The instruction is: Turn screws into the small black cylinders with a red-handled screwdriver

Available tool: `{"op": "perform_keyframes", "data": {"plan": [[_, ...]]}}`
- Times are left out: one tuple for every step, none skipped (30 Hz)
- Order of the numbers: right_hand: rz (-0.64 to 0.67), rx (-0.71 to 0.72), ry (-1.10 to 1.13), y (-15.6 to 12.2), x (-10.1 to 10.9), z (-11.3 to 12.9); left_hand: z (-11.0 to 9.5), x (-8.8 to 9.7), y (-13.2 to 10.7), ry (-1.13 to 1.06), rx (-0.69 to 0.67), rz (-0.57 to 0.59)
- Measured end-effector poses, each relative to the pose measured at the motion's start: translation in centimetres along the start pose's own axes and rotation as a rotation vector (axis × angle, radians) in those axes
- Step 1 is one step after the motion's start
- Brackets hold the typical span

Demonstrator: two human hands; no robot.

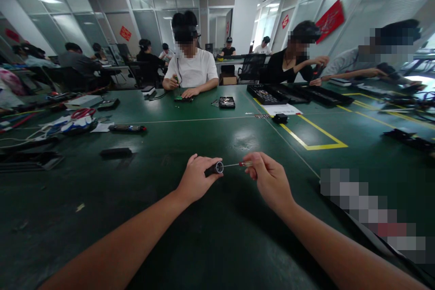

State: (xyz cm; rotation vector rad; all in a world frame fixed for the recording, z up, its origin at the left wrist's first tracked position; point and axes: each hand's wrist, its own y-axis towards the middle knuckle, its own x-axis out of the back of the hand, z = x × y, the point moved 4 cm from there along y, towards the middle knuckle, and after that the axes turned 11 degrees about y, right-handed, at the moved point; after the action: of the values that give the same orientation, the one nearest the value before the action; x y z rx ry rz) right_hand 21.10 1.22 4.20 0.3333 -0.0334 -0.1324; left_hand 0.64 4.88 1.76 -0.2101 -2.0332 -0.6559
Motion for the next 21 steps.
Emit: {"op": "perform_keyframes", "data": {"plan": [[-0.012,0.009,-0.024,-0.1,0.1,0.1,0.0,0.0,0.0,0.002,-0.003,0.004],[-0.024,0.022,-0.039,-0.1,0.1,0.3,0.0,0.0,0.0,0.003,-0.005,0.006],[-0.032,0.037,-0.048,-0.2,0.2,0.4,-0.1,0.1,0.0,0.004,-0.007,0.009],[-0.036,0.053,-0.055,-0.3,0.1,0.5,-0.1,0.1,0.0,0.004,-0.005,0.011],[-0.032,0.064,-0.06,-0.4,0.0,0.6,-0.2,0.1,0.0,0.004,-0.001,0.015],[-0.026,0.064,-0.06,-0.5,-0.1,0.6,-0.2,0.1,0.1,0.002,0.008,0.019],[-0.026,0.057,-0.049,-0.5,-0.2,0.5,-0.3,0.1,0.0,0.0,0.021,0.023],[-0.033,0.041,-0.023,-0.5,-0.4,0.3,-0.3,0.2,0.0,-0.003,0.033,0.025],[-0.043,0.02,0.018,-0.4,-0.4,0.0,-0.3,0.2,0.0,-0.007,0.037,0.024],[-0.061,-0.012,0.079,-0.2,-0.5,-0.4,-0.4,0.2,0.0,-0.009,0.031,0.021],[-0.077,-0.049,0.152,0.0,-0.5,-0.9,-0.5,0.3,0.0,-0.007,0.012,0.016],[-0.092,-0.1,0.242,0.3,-0.4,-1.4,-0.5,0.3,0.1,-0.001,-0.013,0.01],[-0.113,-0.175,0.354,0.5,-0.4,-2.0,-0.5,0.4,0.1,0.008,-0.034,0.002],[-0.127,-0.274,0.464,0.8,-0.3,-2.7,-0.4,0.5,0.2,0.017,-0.042,-0.006],[-0.146,-0.364,0.54,1.0,-0.3,-3.3,-0.3,0.5,0.4,0.026,-0.033,-0.009],[-0.176,-0.416,0.584,1.1,-0.1,-3.7,0.0,0.5,0.5,0.033,-0.013,-0.009],[-0.196,-0.435,0.612,1.2,0.0,-4.0,0.3,0.4,0.6,0.039,0.01,-0.005],[-0.208,-0.436,0.623,1.3,0.1,-4.2,0.5,0.4,0.7,0.042,0.03,0.0],[-0.211,-0.418,0.623,1.4,0.2,-4.2,0.7,0.3,0.8,0.046,0.042,0.005],[-0.202,-0.393,0.616,1.4,0.2,-4.2,0.8,0.3,0.8,0.049,0.047,0.008],[-0.19,-0.365,0.602,1.3,0.2,-4.1,0.8,0.3,0.8,0.051,0.049,0.006]]}}
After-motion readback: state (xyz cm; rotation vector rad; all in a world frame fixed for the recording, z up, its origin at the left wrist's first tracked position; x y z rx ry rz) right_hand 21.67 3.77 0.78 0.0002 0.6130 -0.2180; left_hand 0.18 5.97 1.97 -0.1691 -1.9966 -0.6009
